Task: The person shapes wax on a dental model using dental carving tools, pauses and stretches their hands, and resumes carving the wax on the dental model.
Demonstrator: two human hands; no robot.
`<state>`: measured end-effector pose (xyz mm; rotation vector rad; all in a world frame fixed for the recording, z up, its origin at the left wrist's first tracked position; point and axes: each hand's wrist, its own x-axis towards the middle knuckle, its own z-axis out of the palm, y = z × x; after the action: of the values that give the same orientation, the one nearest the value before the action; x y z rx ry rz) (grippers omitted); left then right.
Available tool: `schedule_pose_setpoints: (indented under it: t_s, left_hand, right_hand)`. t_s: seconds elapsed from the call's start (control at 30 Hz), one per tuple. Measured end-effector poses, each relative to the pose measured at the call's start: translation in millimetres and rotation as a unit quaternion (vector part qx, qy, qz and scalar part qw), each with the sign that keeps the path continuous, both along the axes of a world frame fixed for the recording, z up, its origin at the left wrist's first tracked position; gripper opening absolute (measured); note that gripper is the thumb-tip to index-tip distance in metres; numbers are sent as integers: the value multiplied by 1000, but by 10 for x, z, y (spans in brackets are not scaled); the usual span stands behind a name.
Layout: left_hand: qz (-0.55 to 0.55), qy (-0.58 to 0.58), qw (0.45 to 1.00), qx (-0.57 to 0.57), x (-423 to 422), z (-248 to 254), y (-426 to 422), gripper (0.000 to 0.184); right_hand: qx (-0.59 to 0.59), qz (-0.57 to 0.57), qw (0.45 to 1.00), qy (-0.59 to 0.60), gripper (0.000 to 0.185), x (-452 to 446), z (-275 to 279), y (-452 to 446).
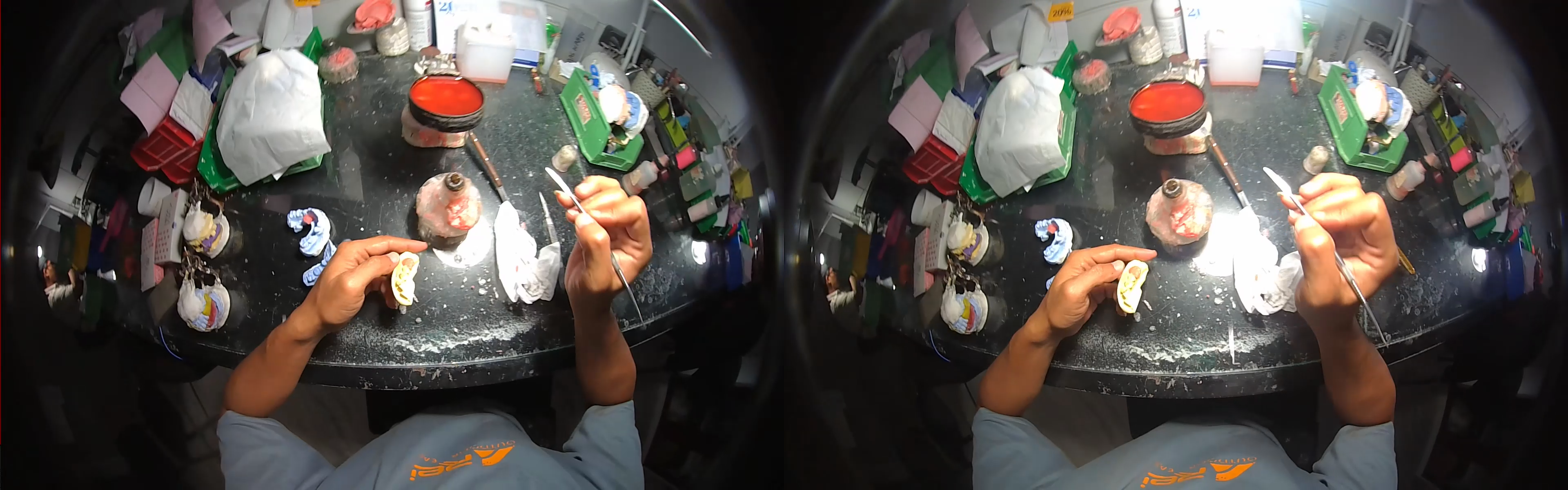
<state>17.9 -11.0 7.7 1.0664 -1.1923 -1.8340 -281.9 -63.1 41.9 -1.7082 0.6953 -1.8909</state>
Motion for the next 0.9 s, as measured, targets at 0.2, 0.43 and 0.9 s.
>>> schedule_pose_setpoints:
  t_s: [0.2, 0.43, 0.9]
  left_hand:
    - [-17, -25, 999, -38, -49, 45, -25, 50]
    - [49, -126, 975, -179, -175, -3, 101, 51]
    - [98, -325, 852, -398, -217, -185, 122, 44]
  right_hand:
    - [66, -37, 997, 14, 13, -184, -55, -211]
    - [130, -40, 973, 188, 5, -214, 9, -254]
    - [23, -74, 868, 491, 19, -167, -355, -176]
